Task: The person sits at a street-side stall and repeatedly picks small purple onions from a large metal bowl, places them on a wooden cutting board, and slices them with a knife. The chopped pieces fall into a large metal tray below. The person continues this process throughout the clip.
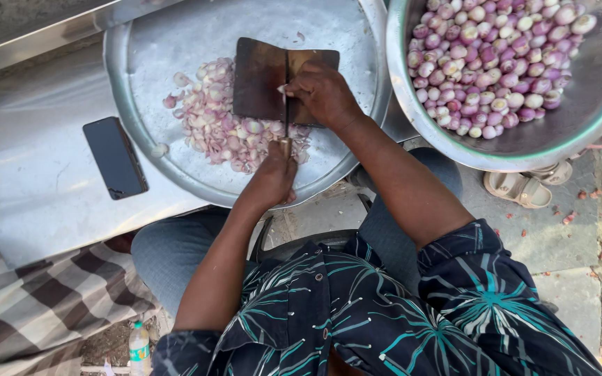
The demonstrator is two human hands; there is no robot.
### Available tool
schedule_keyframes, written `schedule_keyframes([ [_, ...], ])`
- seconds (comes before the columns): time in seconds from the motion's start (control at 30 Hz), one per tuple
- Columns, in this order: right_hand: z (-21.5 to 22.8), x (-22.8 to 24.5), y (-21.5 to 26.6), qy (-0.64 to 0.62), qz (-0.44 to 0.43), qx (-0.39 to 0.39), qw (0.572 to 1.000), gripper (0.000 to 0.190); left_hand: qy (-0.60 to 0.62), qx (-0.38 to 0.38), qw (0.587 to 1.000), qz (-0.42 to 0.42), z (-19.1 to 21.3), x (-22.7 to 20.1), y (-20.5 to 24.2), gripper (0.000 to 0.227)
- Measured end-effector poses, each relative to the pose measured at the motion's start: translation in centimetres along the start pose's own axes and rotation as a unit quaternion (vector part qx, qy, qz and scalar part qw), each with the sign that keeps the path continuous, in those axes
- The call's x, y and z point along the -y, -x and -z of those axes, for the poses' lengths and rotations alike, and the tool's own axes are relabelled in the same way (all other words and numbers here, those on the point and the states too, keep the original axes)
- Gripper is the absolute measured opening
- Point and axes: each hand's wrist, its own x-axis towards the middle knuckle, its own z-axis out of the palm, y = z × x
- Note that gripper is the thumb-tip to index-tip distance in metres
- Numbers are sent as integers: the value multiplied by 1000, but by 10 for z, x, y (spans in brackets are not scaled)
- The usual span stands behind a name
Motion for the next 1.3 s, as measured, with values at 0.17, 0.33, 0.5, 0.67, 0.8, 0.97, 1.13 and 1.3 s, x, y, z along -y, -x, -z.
schedule_keyframes([
  [0.17, 8, 1, -10, -36, -4, 8, 999, 7, 23, 6, 1000, -1, 9, -11, -8, 34],
  [0.33, 5, 5, -6, -25, -1, 2, 1000, 9, 10, 27, 999, 16, 7, -6, 0, 33],
  [0.5, 6, 4, -1, -32, -33, 18, 999, 12, 36, 38, 999, 16, 7, -4, -5, 35],
  [0.67, 7, 0, -9, -32, -32, 29, 999, 10, 89, 29, 995, -18, 11, -6, -10, 33],
  [0.8, 5, 1, -6, -30, -33, 17, 999, 11, 58, 54, 997, 18, 8, -2, -8, 32],
  [0.97, 6, 4, -4, -37, -39, 32, 998, 11, 99, 44, 994, -8, 4, 3, -14, 32],
  [1.13, 10, 10, -11, -22, -30, 41, 998, 14, 107, 35, 994, 8, 3, 4, -22, 33],
  [1.3, 15, 14, -16, 36, 59, 76, 995, 24, 8, -90, 996, -18, 8, 12, -13, 39],
])
